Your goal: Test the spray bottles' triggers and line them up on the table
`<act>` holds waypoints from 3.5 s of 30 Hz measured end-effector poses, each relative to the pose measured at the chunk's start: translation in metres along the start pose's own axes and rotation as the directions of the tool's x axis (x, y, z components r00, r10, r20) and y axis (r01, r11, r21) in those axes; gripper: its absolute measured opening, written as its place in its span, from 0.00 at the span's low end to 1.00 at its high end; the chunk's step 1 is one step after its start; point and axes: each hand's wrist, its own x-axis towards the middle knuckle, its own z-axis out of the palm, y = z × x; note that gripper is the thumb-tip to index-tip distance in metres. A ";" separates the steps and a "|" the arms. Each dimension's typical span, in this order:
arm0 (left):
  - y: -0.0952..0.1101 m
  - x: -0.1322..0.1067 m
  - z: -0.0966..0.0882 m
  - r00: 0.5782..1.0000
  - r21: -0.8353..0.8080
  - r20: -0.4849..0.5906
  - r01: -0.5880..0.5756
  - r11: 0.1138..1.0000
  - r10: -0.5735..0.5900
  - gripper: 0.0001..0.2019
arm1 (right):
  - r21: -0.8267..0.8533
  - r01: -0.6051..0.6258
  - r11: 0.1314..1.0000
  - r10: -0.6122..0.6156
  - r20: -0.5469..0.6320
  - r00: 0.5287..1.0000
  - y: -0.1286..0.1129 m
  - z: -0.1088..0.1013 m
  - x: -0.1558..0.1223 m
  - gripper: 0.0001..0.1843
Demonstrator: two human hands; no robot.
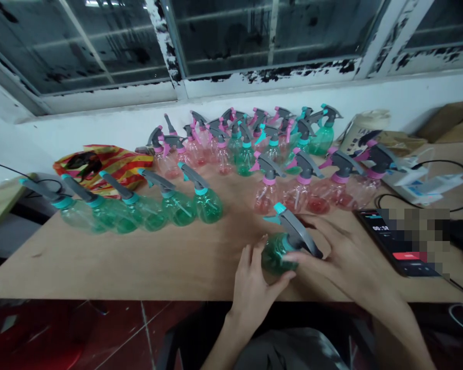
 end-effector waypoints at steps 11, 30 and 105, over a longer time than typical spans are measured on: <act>0.002 -0.001 0.012 0.995 -0.023 0.046 -0.082 0.996 0.083 0.35 | 0.445 -0.077 0.892 0.105 -0.039 0.994 0.019 0.036 -0.006 0.25; -0.063 0.015 -0.006 0.991 0.533 -0.012 -0.107 0.840 0.134 0.28 | 0.409 -0.047 0.911 0.078 -0.061 0.995 0.020 0.044 0.007 0.13; -0.064 0.016 -0.001 0.984 0.603 -0.015 -0.133 0.786 0.178 0.25 | 0.355 0.031 0.934 -0.028 -0.015 1.000 0.018 0.047 0.008 0.26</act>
